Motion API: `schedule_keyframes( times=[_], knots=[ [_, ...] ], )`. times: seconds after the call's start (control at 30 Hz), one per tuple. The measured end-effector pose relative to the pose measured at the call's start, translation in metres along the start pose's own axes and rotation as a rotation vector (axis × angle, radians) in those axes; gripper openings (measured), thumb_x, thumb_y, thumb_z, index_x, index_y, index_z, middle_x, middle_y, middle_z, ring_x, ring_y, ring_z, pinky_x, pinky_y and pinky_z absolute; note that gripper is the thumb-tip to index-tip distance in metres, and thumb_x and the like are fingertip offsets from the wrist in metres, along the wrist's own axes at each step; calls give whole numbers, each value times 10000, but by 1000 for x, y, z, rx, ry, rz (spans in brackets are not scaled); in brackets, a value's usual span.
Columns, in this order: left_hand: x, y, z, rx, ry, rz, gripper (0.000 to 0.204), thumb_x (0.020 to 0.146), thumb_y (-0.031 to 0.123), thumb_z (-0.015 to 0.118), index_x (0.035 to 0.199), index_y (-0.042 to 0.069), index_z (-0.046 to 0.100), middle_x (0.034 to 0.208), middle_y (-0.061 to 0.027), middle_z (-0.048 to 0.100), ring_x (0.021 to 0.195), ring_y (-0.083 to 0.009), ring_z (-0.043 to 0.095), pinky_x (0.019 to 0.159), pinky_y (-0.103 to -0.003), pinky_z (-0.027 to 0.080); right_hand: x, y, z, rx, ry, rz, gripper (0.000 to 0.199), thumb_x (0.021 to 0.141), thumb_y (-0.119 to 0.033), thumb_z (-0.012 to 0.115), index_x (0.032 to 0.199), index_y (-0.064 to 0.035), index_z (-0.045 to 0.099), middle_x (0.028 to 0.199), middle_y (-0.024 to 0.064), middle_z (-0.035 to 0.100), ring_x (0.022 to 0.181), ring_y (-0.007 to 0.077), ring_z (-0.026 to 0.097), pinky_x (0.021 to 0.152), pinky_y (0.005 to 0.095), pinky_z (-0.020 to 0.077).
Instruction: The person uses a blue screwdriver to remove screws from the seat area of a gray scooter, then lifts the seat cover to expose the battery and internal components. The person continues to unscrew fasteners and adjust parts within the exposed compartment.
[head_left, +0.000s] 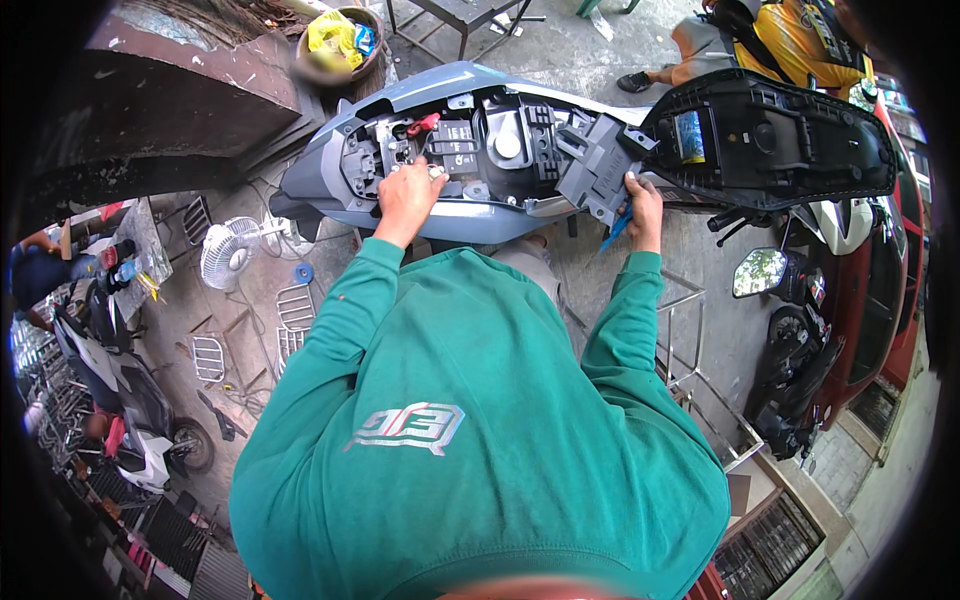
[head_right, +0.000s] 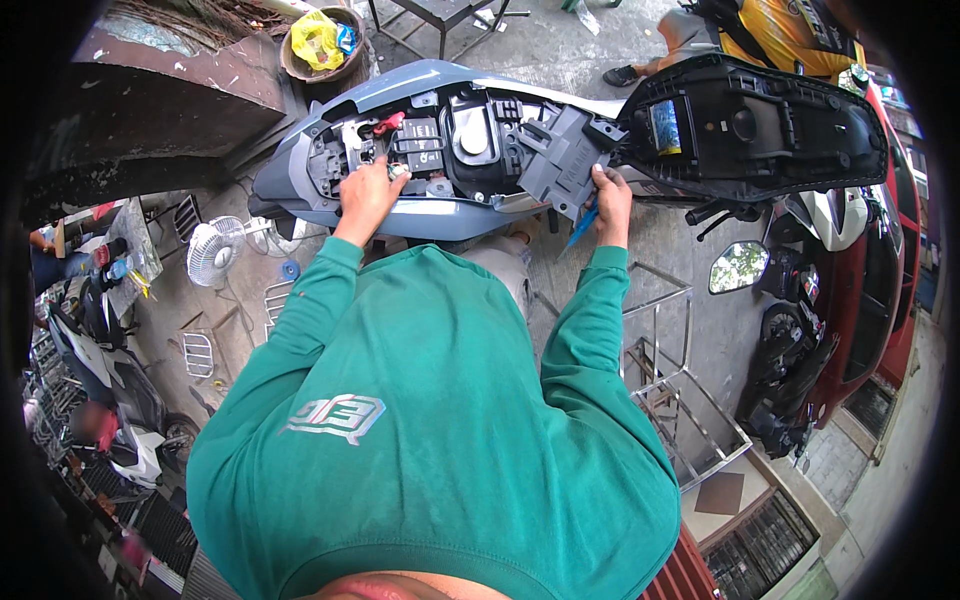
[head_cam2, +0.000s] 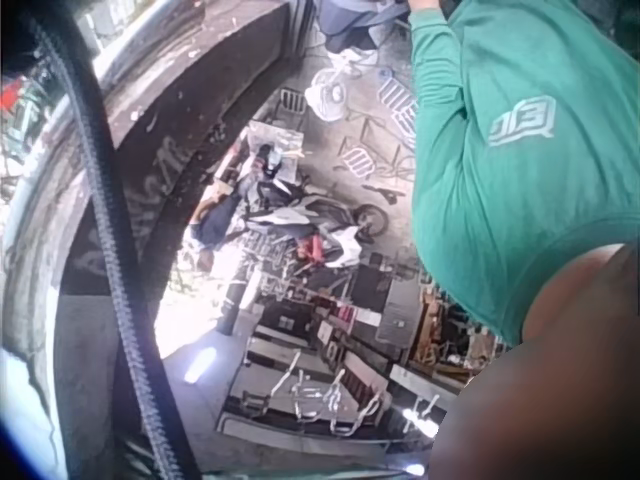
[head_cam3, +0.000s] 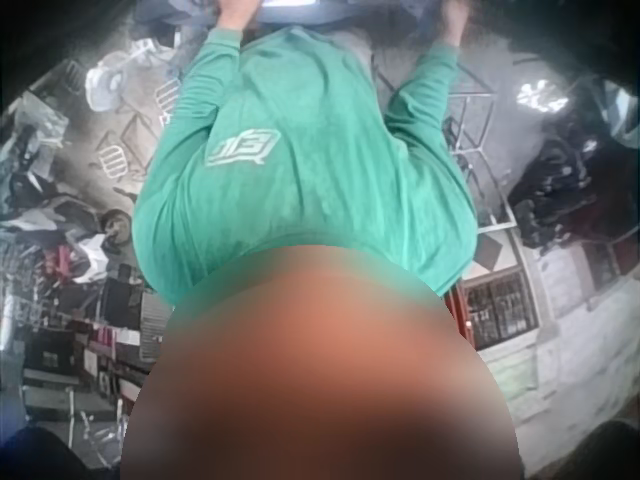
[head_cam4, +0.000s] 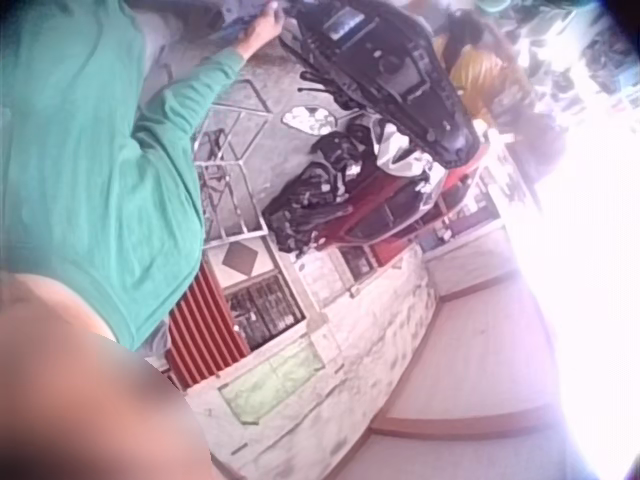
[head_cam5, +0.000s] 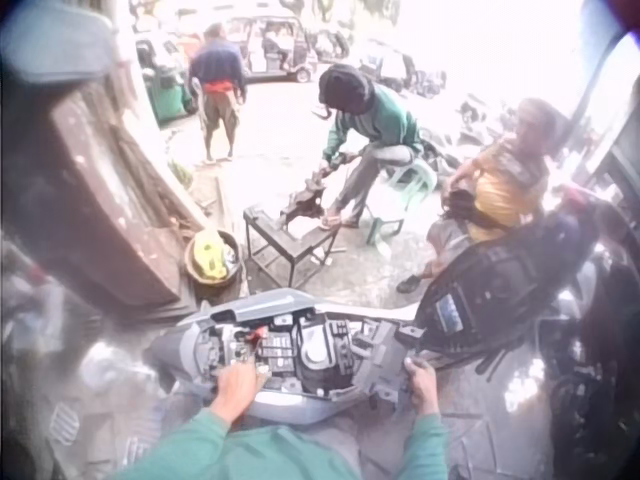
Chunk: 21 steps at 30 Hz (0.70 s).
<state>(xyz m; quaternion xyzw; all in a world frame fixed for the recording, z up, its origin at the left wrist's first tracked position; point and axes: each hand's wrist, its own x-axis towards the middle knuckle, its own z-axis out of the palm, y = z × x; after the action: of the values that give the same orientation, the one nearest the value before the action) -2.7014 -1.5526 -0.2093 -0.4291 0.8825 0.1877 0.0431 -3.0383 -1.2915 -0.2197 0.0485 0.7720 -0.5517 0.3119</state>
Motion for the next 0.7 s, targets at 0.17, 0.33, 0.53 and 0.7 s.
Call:
schedule_keyframes(
  times=[0.17, 0.33, 0.53, 0.7],
  knots=[
    [16, 0, 16, -131, 28, -48, 386, 970, 384, 664, 1272, 150, 719, 904, -249, 750, 865, -408, 751, 786, -529, 600, -16, 0, 6, -44, -93, -26, 268, 980, -267, 749, 1143, -57, 709, 829, -47, 644, 631, 57, 545, 505, 238, 410],
    [63, -16, 3, 22, -44, 24, 460, 955, 173, 551, 1359, 332, 700, 924, -197, 766, 912, -386, 754, 814, -522, 598, -39, 1, 4, -113, -307, 49, 187, 1014, -265, 695, 1112, -107, 679, 857, -62, 642, 647, 44, 550, 495, 230, 373],
    [55, -7, -17, -102, -15, 143, 388, 1003, 321, 601, 1302, 101, 712, 971, -199, 764, 906, -394, 758, 799, -530, 585, -58, 1, -1, -200, -304, 20, 316, 960, -303, 750, 1131, -42, 704, 888, -6, 676, 705, 88, 565, 503, 257, 397],
    [5, 70, 18, -747, -353, 380, 641, 1012, 610, 594, 1124, -6, 732, 928, -216, 749, 855, -346, 726, 786, -454, 548, -55, 0, -7, -88, -260, 20, 270, 972, -274, 741, 1093, -36, 699, 861, -14, 676, 671, 70, 551, 492, 267, 412]
  ],
)
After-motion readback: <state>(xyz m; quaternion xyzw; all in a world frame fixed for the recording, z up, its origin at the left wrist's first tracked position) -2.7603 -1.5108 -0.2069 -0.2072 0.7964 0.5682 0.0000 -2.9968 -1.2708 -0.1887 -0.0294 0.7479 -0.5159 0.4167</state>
